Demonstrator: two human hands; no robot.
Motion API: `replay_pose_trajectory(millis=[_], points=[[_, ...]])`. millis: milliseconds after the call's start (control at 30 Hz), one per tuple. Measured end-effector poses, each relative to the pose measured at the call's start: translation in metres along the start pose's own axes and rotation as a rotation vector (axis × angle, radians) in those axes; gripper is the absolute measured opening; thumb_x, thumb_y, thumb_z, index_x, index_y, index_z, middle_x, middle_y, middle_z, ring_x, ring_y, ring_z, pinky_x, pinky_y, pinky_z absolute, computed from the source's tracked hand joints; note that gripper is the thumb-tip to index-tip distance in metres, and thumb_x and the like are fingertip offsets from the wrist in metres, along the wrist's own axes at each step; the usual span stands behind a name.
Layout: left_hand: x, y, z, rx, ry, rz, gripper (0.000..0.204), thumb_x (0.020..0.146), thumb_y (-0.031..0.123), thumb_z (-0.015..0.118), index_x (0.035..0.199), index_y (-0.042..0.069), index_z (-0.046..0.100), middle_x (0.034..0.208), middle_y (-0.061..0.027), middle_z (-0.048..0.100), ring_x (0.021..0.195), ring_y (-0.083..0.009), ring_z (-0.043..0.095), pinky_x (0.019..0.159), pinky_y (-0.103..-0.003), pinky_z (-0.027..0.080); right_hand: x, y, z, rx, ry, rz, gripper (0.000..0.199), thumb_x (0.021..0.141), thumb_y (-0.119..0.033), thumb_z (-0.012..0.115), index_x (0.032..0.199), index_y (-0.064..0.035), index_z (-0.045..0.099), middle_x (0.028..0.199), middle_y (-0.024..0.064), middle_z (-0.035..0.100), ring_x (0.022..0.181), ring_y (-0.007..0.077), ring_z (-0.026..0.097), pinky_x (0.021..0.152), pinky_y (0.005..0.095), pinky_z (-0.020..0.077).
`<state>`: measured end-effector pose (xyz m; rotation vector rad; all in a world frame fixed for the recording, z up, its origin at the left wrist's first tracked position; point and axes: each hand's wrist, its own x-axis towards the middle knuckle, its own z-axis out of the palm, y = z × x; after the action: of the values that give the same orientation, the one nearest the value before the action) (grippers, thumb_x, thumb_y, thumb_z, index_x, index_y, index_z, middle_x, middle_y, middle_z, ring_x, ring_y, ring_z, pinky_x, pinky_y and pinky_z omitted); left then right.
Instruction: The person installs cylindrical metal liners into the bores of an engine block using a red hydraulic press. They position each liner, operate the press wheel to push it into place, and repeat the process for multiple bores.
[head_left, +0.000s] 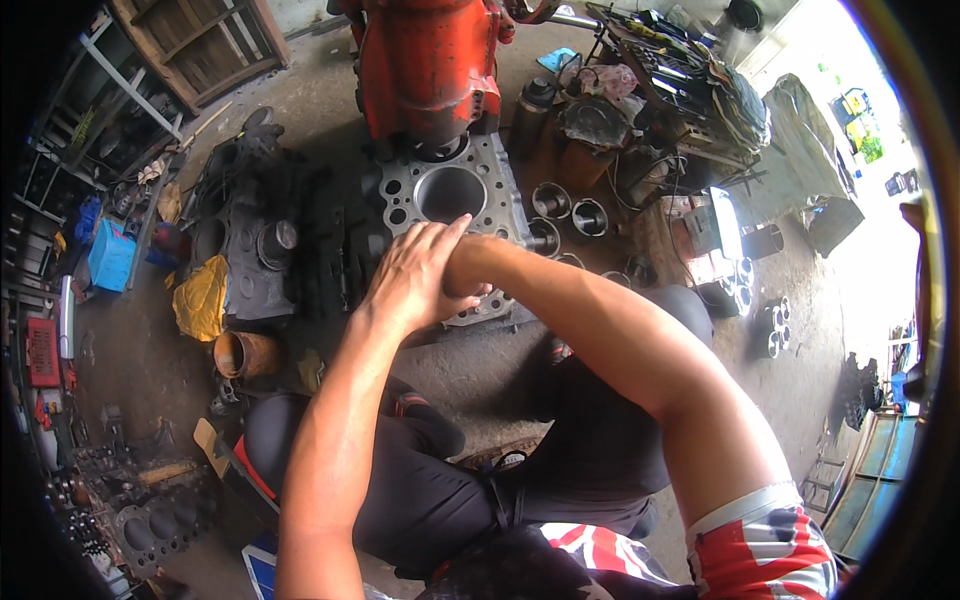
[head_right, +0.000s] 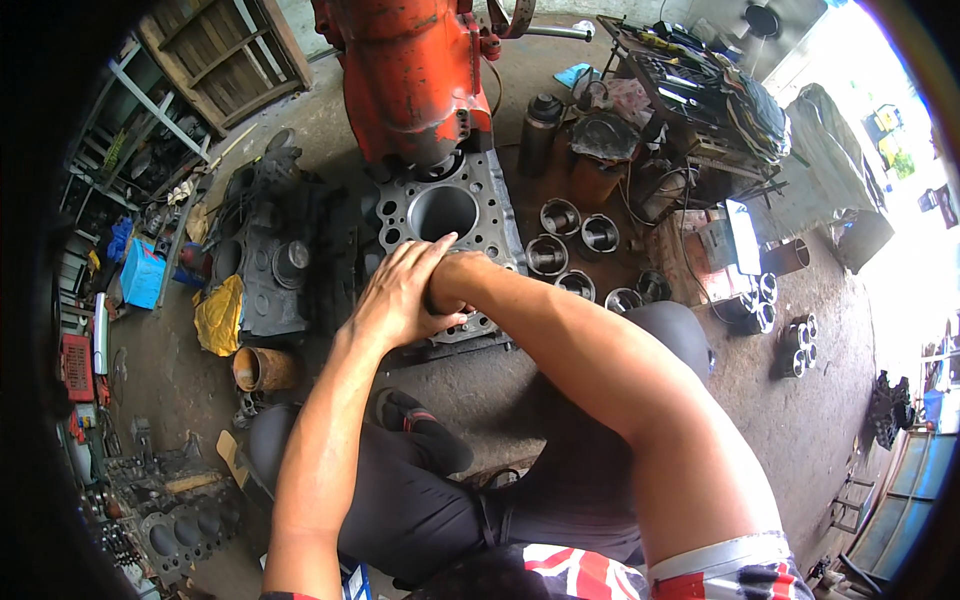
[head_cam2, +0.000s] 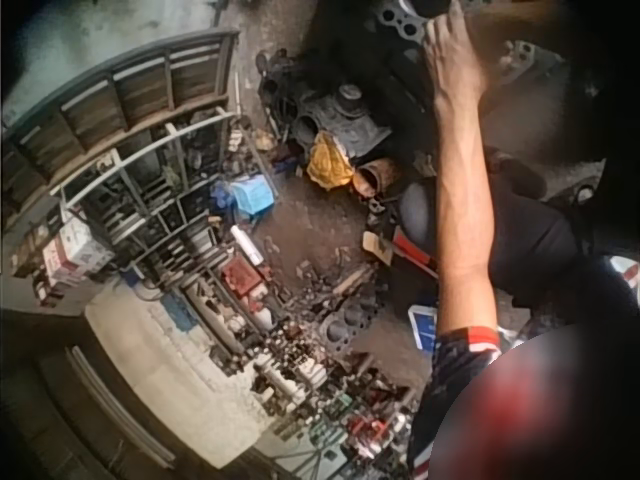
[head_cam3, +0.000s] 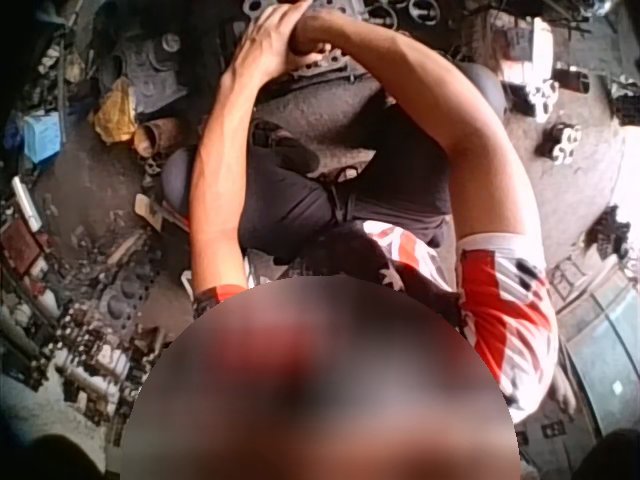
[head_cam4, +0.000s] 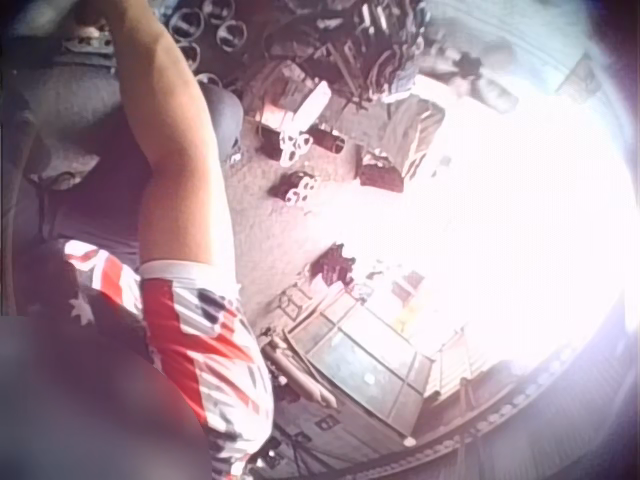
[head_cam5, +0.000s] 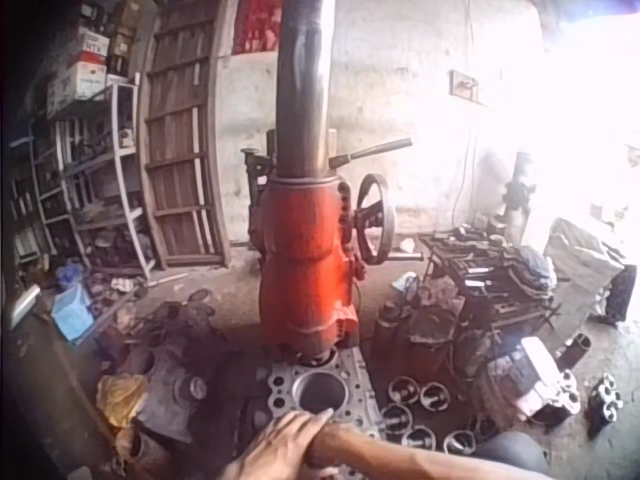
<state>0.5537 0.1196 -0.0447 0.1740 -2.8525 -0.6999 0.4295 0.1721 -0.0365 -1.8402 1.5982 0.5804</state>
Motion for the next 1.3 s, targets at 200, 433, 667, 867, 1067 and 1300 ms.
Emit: replay_pose_trajectory(millis=[200, 433, 667, 867, 1067, 1300], points=[[0.003, 0.009, -0.019, -0.059, 0.077, 0.02, 0.109, 0.06, 0.034, 0.097, 0.152, 0.009, 0.045, 0.134, -0.0184, 0.061, 0.127, -0.0356, 0.058, 0.112, -0.047, 0.045, -0.01, 0.005, -0.014, -0.032, -0.016, -0.066, 0.026, 0.082, -0.011, 0.071, 0.106, -0.0022, 0.077, 0.106, 0.0155, 0.076, 0.094, 0.0255, 0.073, 0.085, 0.0401, 0.0559], [0.009, 0.037, -0.049, -0.326, 0.252, 0.093, 0.116, 0.058, 0.033, 0.1, 0.154, 0.006, 0.042, 0.14, -0.0199, 0.059, 0.129, -0.0343, 0.06, 0.11, -0.046, 0.048, -0.088, 0.0, -0.044, 0.186, 0.11, 0.108, 0.021, 0.076, -0.009, 0.067, 0.091, 0.0011, 0.078, 0.094, 0.0231, 0.075, 0.091, 0.0316, 0.075, 0.079, 0.0426, 0.0578], [-0.006, 0.051, -0.093, -0.42, 0.49, 0.084, 0.099, 0.07, 0.029, 0.094, 0.153, 0.006, 0.044, 0.132, -0.0137, 0.065, 0.111, -0.0226, 0.065, 0.096, -0.037, 0.05, -0.188, 0.039, -0.051, 0.27, 0.459, 0.329, 0.036, 0.078, -0.012, 0.06, 0.109, 0.0009, 0.073, 0.108, 0.0235, 0.073, 0.104, 0.0336, 0.071, 0.09, 0.0439, 0.0563], [-0.006, 0.036, -0.118, -0.461, 0.713, 0.019, 0.072, 0.083, 0.008, 0.08, 0.147, -0.001, 0.048, 0.124, -0.0139, 0.065, 0.107, -0.0208, 0.063, 0.099, -0.035, 0.047, -0.167, 0.132, -0.013, 0.288, 0.436, 0.535, 0.04, 0.078, -0.007, 0.066, 0.117, -0.0035, 0.071, 0.112, 0.0212, 0.072, 0.111, 0.0369, 0.069, 0.094, 0.0459, 0.0559], [0.022, 0.032, -0.102, -0.425, 0.606, -0.017, 0.066, 0.083, 0.008, 0.08, 0.142, -0.004, 0.051, 0.119, -0.0158, 0.066, 0.106, -0.023, 0.064, 0.096, -0.036, 0.051, -0.082, 0.23, 0.051, 0.132, 0.442, 0.523, 0.022, 0.08, -0.011, 0.073, 0.1, -0.0031, 0.075, 0.103, 0.0184, 0.075, 0.101, 0.0342, 0.073, 0.083, 0.0447, 0.0595], [0.033, 0.029, -0.084, -0.299, 0.427, -0.003, 0.077, 0.077, 0.028, 0.087, 0.137, -0.005, 0.052, 0.107, -0.0181, 0.068, 0.096, -0.027, 0.064, 0.088, -0.039, 0.052, 0.026, 0.301, 0.087, 0.099, 0.39, 0.5, 0.019, 0.088, -0.016, 0.066, 0.101, -0.0081, 0.077, 0.107, 0.0137, 0.077, 0.1, 0.0303, 0.075, 0.082, 0.0434, 0.0606]])
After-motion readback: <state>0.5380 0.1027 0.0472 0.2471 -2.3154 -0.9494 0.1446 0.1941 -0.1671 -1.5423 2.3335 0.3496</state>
